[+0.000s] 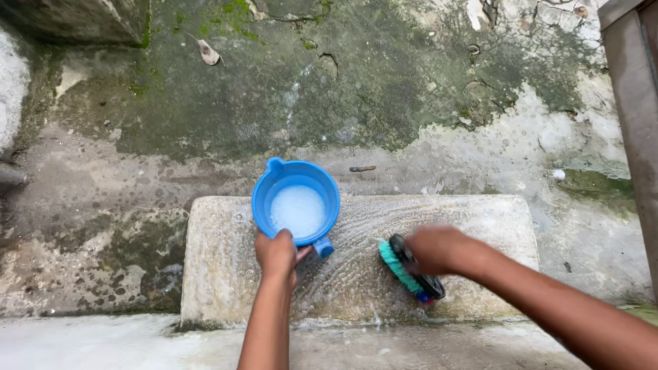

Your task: The person scrubs a concrete outdoor step using a brush and soapy water from a blue cup.

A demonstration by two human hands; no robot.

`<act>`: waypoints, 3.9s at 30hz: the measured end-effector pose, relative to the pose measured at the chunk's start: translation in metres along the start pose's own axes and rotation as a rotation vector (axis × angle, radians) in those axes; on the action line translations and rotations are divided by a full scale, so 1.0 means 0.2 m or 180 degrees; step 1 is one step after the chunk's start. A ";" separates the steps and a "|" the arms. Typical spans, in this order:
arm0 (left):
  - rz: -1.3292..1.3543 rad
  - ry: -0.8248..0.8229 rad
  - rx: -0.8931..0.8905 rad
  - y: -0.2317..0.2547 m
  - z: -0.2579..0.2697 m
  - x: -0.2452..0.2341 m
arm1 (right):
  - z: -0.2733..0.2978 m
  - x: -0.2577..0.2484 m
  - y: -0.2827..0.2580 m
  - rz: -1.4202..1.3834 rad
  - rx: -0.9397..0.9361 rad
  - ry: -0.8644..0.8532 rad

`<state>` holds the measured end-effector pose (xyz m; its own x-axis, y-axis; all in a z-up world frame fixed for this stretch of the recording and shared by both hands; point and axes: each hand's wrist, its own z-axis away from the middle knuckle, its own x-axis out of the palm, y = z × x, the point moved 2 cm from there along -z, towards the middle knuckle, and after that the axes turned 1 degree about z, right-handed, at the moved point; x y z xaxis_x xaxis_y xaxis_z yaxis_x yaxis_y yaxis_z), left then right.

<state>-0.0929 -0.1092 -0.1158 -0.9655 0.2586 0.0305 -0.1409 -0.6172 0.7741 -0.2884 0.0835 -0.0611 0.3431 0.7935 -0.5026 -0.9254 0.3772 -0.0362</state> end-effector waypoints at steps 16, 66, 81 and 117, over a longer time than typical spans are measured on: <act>-0.2318 -0.0946 0.0719 0.07 0.73 0.60 | 0.01 0.12 0.55 -0.1815 0.0238 0.0262; -0.1422 0.0234 0.0319 -0.17 0.40 -0.16 | 0.27 0.69 0.39 -0.0476 0.1272 -0.1800; -0.4354 -0.2204 0.2673 -0.33 0.71 0.71 | 0.19 0.49 0.09 -0.0786 0.0847 -0.1531; -0.7034 -0.1854 0.2417 -0.83 0.19 0.54 | 0.06 0.69 0.06 -0.0298 0.0386 -0.2148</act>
<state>-0.1664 0.0492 -0.2163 0.5802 0.0596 -0.8123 -0.2436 0.9644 -0.1032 -0.2496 0.2024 -0.1213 0.4820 0.8638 0.1468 -0.8760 0.4781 0.0633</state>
